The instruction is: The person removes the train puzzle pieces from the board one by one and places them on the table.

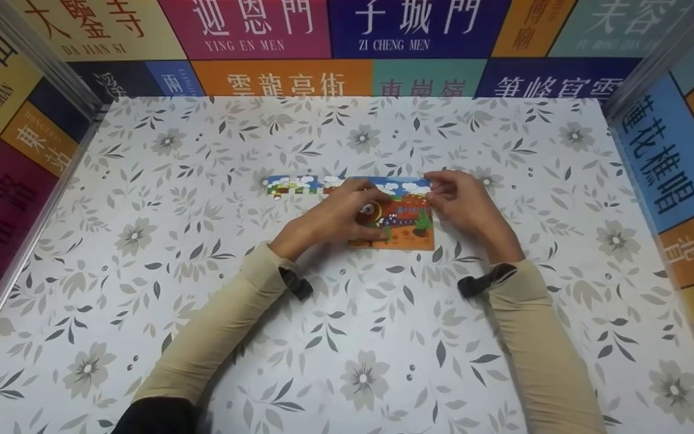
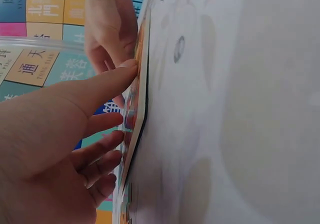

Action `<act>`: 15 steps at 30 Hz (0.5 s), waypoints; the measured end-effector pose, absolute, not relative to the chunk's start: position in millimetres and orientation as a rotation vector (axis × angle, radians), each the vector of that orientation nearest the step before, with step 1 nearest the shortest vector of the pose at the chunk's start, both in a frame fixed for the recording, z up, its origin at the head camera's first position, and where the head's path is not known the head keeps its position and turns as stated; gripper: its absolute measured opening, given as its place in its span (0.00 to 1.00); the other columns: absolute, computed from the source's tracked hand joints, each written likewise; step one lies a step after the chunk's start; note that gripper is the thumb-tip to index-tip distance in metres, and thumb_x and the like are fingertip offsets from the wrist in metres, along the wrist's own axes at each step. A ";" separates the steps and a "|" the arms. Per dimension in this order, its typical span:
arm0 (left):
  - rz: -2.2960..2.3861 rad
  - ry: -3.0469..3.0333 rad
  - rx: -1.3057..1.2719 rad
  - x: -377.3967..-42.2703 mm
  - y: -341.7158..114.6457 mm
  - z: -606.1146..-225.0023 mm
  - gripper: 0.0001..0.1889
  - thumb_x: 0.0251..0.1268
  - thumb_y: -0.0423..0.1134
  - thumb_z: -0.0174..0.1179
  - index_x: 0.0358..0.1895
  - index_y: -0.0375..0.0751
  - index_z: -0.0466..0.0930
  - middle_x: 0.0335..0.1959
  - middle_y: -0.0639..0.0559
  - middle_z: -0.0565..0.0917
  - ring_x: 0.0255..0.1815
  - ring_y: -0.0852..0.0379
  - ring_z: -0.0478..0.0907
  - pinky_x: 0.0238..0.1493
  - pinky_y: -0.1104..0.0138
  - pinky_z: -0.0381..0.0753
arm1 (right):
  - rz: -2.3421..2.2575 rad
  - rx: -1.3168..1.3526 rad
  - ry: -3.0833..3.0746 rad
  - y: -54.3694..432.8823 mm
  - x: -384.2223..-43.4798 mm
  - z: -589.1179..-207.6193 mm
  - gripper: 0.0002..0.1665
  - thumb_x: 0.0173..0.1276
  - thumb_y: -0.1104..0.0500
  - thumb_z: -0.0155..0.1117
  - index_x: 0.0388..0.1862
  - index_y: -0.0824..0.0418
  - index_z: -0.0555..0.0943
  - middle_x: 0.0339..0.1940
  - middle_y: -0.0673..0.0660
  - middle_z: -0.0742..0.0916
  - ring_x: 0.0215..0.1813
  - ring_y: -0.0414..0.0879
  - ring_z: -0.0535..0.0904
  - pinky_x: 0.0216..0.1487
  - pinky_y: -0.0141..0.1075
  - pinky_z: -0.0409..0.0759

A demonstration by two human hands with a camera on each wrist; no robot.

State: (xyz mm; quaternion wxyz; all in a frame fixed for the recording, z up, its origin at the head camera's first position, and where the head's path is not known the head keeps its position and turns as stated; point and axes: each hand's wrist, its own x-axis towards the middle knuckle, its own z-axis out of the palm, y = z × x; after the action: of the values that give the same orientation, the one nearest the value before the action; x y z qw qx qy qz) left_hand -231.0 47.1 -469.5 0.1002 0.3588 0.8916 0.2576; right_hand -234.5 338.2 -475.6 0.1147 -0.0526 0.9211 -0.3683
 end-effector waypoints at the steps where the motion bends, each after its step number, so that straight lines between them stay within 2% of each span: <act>1: 0.766 2.632 1.051 -230.8 46.9 -469.9 0.34 0.68 0.59 0.74 0.73 0.49 0.81 0.63 0.50 0.78 0.65 0.51 0.72 0.64 0.60 0.75 | -1.075 -0.155 2.701 338.0 -234.5 -475.8 0.30 0.82 0.54 0.66 0.80 0.52 0.77 0.61 0.62 0.87 0.54 0.41 0.83 0.50 0.18 0.76; 9: 0.839 2.570 0.999 -232.3 46.9 -472.8 0.38 0.67 0.59 0.76 0.76 0.48 0.76 0.67 0.48 0.75 0.71 0.50 0.68 0.71 0.60 0.72 | -1.067 -0.145 2.686 338.6 -233.9 -476.6 0.30 0.83 0.54 0.66 0.80 0.51 0.76 0.63 0.62 0.86 0.62 0.53 0.83 0.52 0.18 0.75; 15: 0.900 2.515 0.934 -234.6 48.7 -475.3 0.45 0.66 0.57 0.77 0.82 0.48 0.68 0.76 0.47 0.70 0.77 0.51 0.64 0.78 0.63 0.70 | -1.066 -0.121 2.686 339.3 -232.5 -476.2 0.30 0.82 0.53 0.66 0.81 0.50 0.76 0.62 0.61 0.86 0.61 0.50 0.83 0.50 0.19 0.76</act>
State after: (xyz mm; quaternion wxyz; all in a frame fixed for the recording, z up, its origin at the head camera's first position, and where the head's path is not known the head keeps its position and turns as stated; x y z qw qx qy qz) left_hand -234.6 48.7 -475.3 0.1552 0.3261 0.8780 0.3140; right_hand -232.5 339.3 -476.2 0.1242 -0.0416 0.9215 -0.3657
